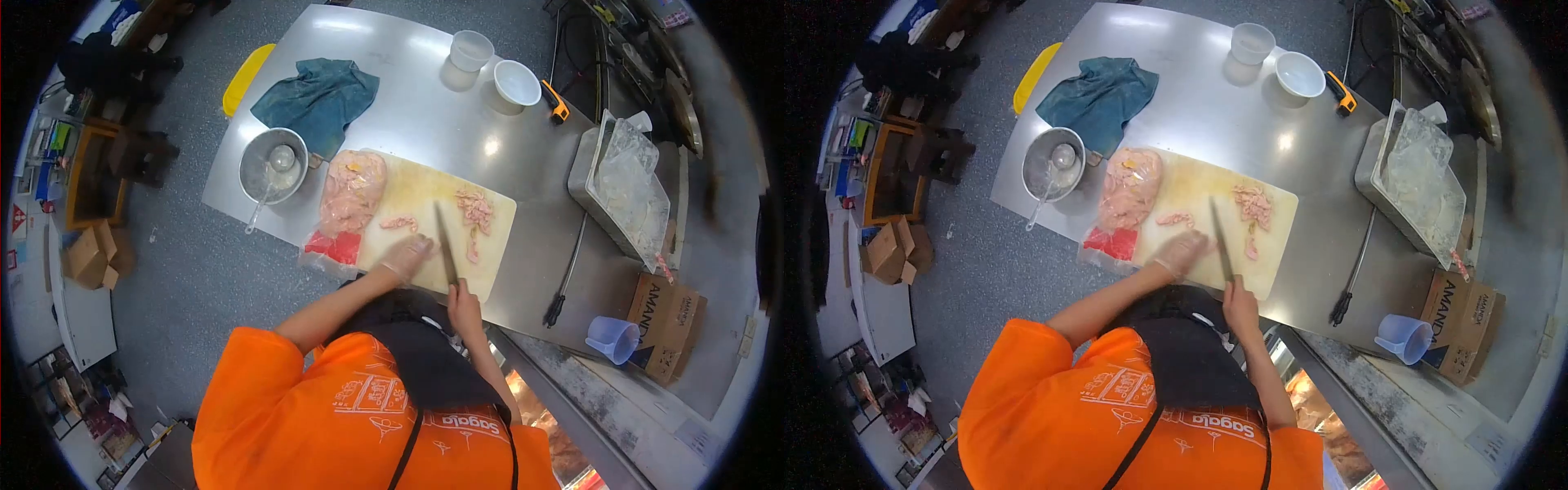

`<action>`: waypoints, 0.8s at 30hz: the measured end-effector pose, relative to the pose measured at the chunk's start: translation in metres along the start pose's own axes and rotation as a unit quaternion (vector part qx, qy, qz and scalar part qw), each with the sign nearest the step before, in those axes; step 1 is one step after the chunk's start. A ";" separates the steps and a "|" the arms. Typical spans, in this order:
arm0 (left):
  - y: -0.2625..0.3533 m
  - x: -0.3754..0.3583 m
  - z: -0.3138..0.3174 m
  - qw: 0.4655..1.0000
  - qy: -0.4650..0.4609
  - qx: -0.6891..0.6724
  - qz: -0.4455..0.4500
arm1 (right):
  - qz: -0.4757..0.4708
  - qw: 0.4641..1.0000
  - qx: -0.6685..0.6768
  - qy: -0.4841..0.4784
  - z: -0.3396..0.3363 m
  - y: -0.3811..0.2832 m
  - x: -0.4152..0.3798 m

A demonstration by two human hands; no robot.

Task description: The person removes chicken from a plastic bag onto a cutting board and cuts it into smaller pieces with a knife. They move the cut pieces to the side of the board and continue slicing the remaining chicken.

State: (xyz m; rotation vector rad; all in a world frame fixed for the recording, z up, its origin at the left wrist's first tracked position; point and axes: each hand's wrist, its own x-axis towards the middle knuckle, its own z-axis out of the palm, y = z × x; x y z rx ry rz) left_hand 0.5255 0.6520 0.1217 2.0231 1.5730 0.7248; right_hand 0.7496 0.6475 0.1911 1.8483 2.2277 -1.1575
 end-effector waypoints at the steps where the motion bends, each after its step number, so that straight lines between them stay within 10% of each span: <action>1: -0.004 -0.004 -0.010 0.995 -0.070 0.066 0.025 | -0.017 0.998 -0.043 -0.042 0.001 -0.002 -0.002; 8: 0.022 -0.006 -0.036 0.974 -0.108 0.164 -0.109 | 0.043 0.999 -0.012 0.027 -0.011 0.023 0.008; 17: -0.010 0.009 -0.007 0.964 0.082 0.092 -0.234 | 0.022 0.999 -0.046 0.018 0.001 0.010 0.013; 24: 0.012 -0.004 -0.012 0.989 -0.043 0.110 -0.091 | -0.019 0.994 -0.079 -0.070 0.007 -0.009 0.014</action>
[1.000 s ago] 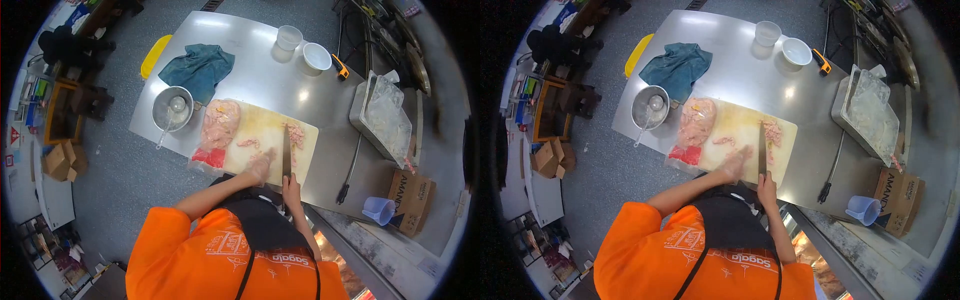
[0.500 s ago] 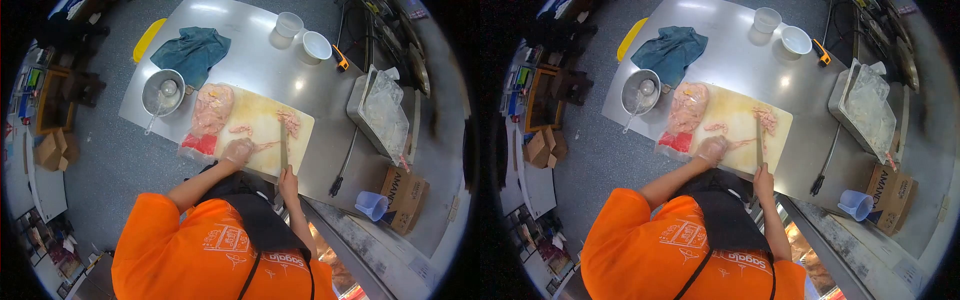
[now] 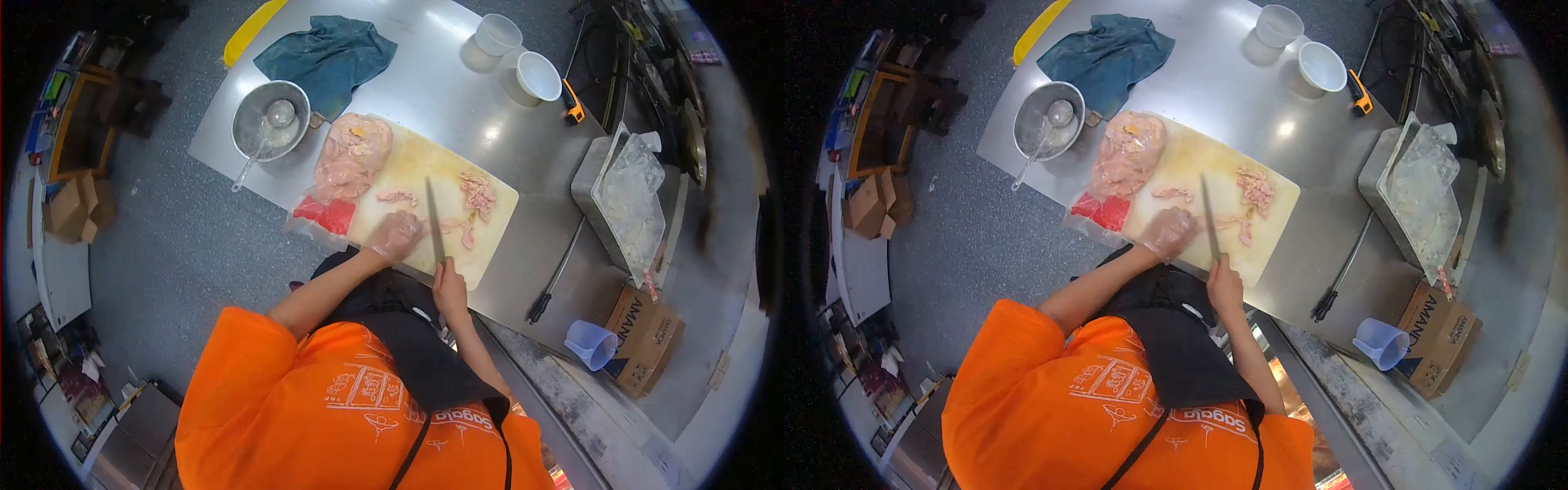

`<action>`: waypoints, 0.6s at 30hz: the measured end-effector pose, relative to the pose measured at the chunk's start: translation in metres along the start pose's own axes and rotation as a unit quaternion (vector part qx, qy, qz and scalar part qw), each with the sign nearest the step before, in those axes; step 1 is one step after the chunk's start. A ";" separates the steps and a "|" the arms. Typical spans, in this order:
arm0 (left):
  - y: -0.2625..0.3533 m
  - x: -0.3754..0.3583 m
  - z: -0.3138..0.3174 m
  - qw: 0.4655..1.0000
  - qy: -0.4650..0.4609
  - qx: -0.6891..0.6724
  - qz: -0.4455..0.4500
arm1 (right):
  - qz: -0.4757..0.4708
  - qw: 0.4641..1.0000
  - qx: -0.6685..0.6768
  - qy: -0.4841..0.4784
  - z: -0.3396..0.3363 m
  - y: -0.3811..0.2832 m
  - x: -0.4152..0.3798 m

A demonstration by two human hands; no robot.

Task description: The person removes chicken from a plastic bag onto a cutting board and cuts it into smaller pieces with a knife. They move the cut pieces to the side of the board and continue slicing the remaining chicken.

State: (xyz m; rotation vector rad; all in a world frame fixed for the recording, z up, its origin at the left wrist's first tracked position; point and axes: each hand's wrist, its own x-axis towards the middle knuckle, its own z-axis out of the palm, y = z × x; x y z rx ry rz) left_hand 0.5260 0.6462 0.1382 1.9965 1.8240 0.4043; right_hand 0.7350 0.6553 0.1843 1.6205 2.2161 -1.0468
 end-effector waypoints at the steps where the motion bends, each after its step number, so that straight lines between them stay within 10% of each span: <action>1: 0.002 -0.005 0.000 1.000 -0.009 0.003 0.018 | 0.022 0.999 0.021 0.035 -0.001 0.002 0.004; 9: -0.002 -0.022 0.020 0.999 0.050 -0.004 0.000 | 0.060 0.998 0.000 0.007 0.016 0.018 -0.025; 18: -0.006 -0.033 0.037 0.993 0.096 -0.067 0.011 | -0.020 0.996 0.010 0.085 -0.020 -0.060 0.113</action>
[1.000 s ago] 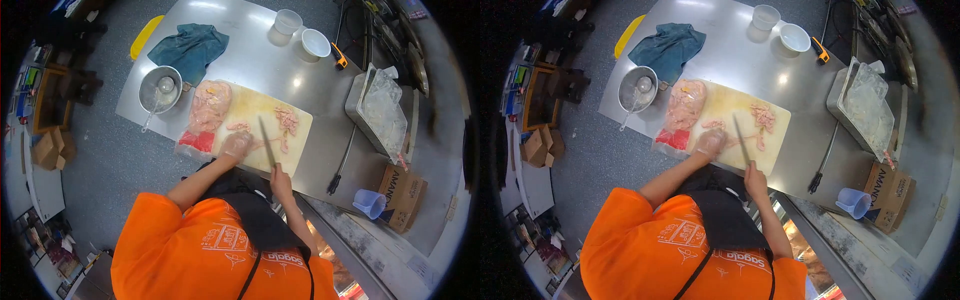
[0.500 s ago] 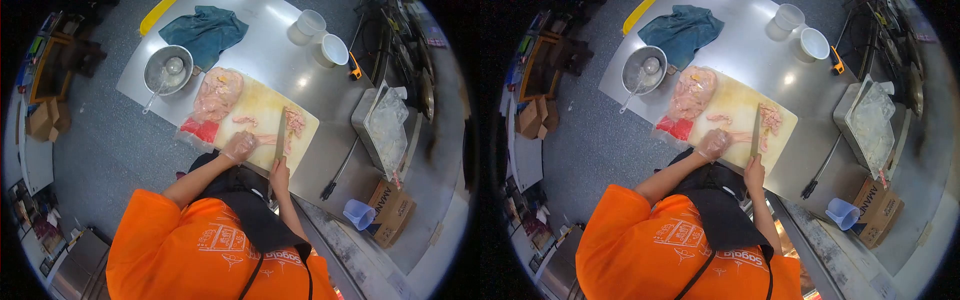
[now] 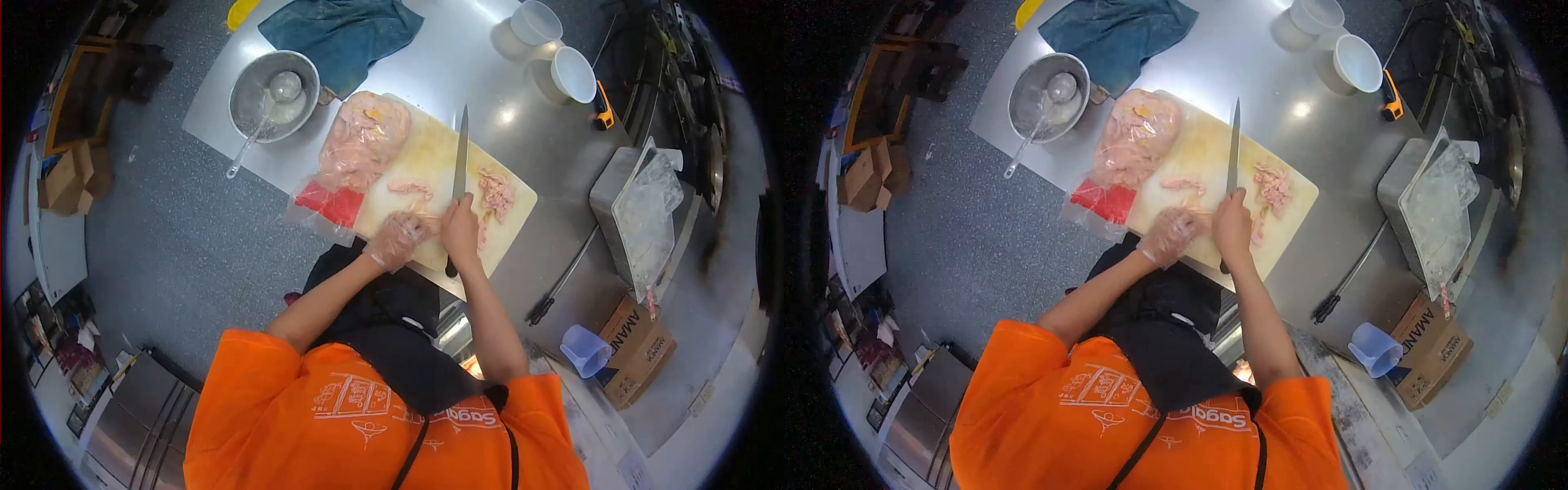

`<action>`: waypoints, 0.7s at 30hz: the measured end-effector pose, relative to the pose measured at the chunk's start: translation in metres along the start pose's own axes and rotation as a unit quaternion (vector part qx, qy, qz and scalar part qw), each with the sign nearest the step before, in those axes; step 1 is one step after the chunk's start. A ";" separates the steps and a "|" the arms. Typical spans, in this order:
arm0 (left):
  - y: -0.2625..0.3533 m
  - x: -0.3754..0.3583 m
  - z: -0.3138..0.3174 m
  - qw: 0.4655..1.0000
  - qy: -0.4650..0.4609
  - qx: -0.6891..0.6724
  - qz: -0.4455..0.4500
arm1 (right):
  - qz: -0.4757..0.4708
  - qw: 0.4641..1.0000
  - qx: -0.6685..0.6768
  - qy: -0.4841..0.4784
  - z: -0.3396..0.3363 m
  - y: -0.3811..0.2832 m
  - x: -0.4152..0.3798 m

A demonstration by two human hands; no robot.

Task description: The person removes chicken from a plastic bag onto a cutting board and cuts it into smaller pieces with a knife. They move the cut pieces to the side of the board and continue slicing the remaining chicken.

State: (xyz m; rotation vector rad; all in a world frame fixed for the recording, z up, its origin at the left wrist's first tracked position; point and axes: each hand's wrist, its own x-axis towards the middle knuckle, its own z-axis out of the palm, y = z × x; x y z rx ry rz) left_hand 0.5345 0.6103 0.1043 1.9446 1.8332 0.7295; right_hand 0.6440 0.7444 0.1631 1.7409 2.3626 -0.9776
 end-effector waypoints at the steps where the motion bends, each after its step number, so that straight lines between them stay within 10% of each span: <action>1: -0.001 -0.006 0.009 1.000 -0.003 0.012 -0.001 | 0.000 1.000 0.000 -0.007 -0.001 0.003 -0.011; 6: 0.001 0.004 -0.019 0.984 0.123 -0.125 0.023 | -0.006 0.998 0.013 -0.058 0.013 0.035 -0.115; 15: 0.006 -0.004 -0.018 0.994 -0.094 0.050 0.000 | 0.042 0.995 0.036 -0.081 0.014 0.041 -0.136; 21: 0.000 -0.004 -0.012 0.993 0.088 0.043 0.067 | 0.023 0.996 0.058 -0.060 0.028 -0.009 -0.028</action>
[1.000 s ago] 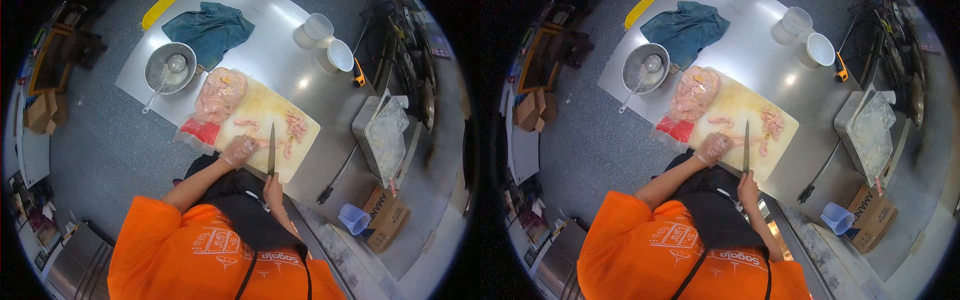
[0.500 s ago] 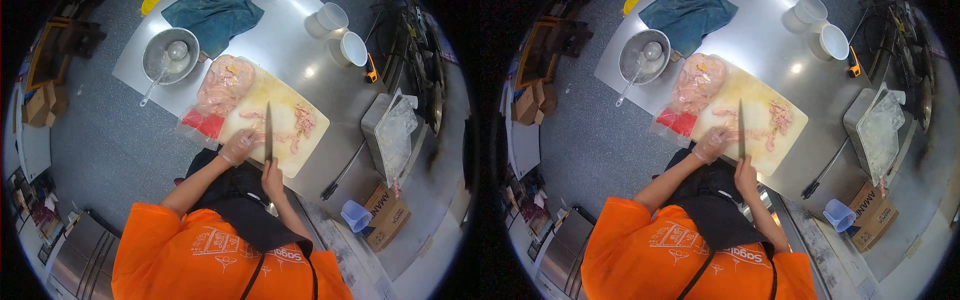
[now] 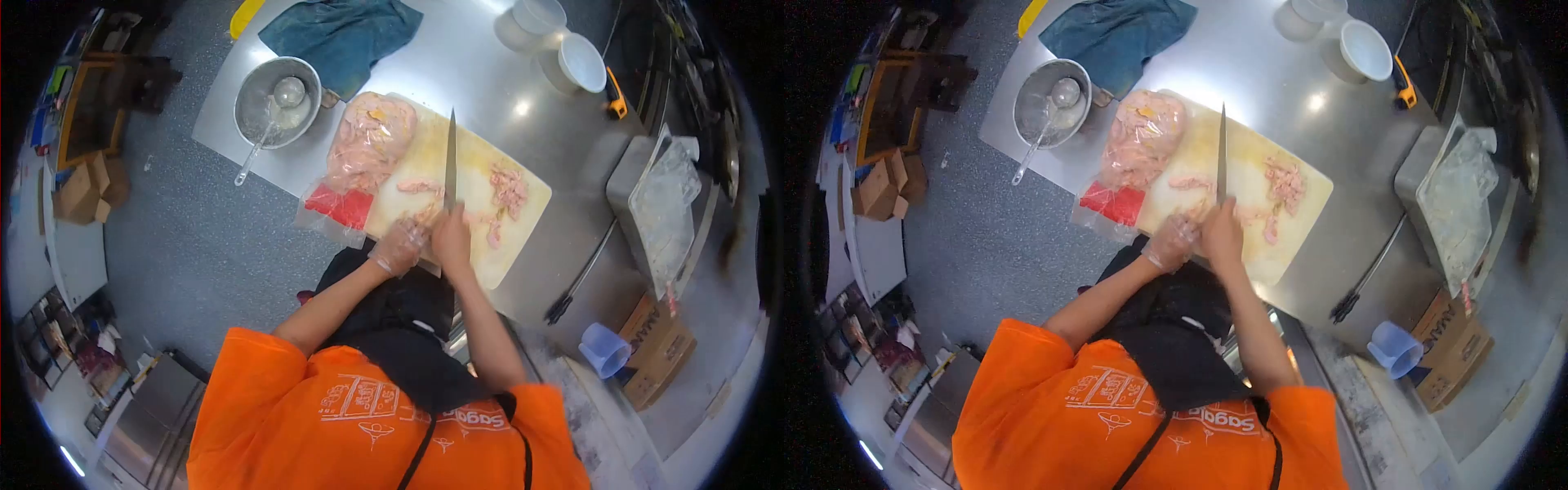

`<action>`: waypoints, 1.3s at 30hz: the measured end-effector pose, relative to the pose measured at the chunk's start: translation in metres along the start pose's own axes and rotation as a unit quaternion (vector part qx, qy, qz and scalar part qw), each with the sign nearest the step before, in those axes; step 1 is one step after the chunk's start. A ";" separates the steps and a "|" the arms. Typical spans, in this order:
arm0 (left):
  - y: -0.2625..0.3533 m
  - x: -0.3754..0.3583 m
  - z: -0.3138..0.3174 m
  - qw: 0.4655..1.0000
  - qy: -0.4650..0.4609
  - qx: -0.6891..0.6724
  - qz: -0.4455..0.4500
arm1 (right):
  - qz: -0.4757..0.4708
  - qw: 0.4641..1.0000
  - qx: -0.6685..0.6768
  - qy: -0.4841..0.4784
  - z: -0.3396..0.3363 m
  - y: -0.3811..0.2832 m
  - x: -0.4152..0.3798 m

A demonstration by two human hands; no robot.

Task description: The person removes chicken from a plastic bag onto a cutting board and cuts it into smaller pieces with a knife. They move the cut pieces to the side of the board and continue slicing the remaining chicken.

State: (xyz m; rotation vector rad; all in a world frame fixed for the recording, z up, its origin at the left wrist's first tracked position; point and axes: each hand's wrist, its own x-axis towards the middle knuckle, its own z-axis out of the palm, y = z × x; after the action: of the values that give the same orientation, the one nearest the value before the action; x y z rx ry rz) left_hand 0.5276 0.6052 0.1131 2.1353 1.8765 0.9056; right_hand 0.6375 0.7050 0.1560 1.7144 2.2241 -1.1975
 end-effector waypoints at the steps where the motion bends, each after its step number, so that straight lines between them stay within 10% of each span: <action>1: 0.006 -0.001 -0.005 0.993 -0.111 -0.004 -0.050 | 0.011 1.000 0.005 -0.002 0.002 0.005 -0.013; 3: -0.003 0.004 -0.005 0.974 -0.205 0.007 -0.092 | 0.028 0.999 0.000 -0.025 0.000 0.004 -0.018; 9: -0.004 0.015 -0.053 0.980 0.046 -0.124 -0.146 | 0.031 0.999 -0.009 -0.017 0.013 0.025 -0.057; 11: -0.007 0.025 -0.068 0.866 0.031 -0.368 -0.337 | 0.010 1.000 -0.005 0.006 0.006 0.018 -0.038; 13: -0.002 0.052 -0.107 0.906 -0.037 -0.268 -0.326 | 0.024 1.000 -0.010 0.010 0.000 0.009 -0.030; 19: 0.021 0.096 -0.112 0.986 0.022 -0.152 0.071 | 0.059 0.997 -0.014 0.046 -0.010 0.077 -0.093; 21: 0.025 0.072 -0.072 0.973 -0.186 -0.003 0.134 | 0.095 0.992 -0.045 0.067 -0.030 0.101 -0.106; 22: 0.015 0.047 -0.042 0.974 -0.145 0.024 0.174 | 0.096 0.992 -0.045 0.071 -0.036 0.109 -0.109; 35: 0.017 0.024 -0.024 0.974 -0.182 0.005 0.133 | 0.061 0.994 0.004 0.093 -0.027 0.104 -0.115; 37: 0.041 0.064 -0.043 0.878 -0.464 0.118 0.028 | 0.068 0.995 0.021 0.072 -0.030 0.102 -0.114; 39: 0.036 0.064 -0.014 0.915 -0.400 0.047 -0.014 | 0.058 0.995 0.014 0.080 -0.024 0.093 -0.117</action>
State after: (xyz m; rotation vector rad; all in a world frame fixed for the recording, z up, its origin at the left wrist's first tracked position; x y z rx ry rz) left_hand 0.5525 0.6549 0.1634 2.0472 1.5098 -0.1035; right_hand 0.7685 0.6342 0.1830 1.9868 2.1650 -1.1061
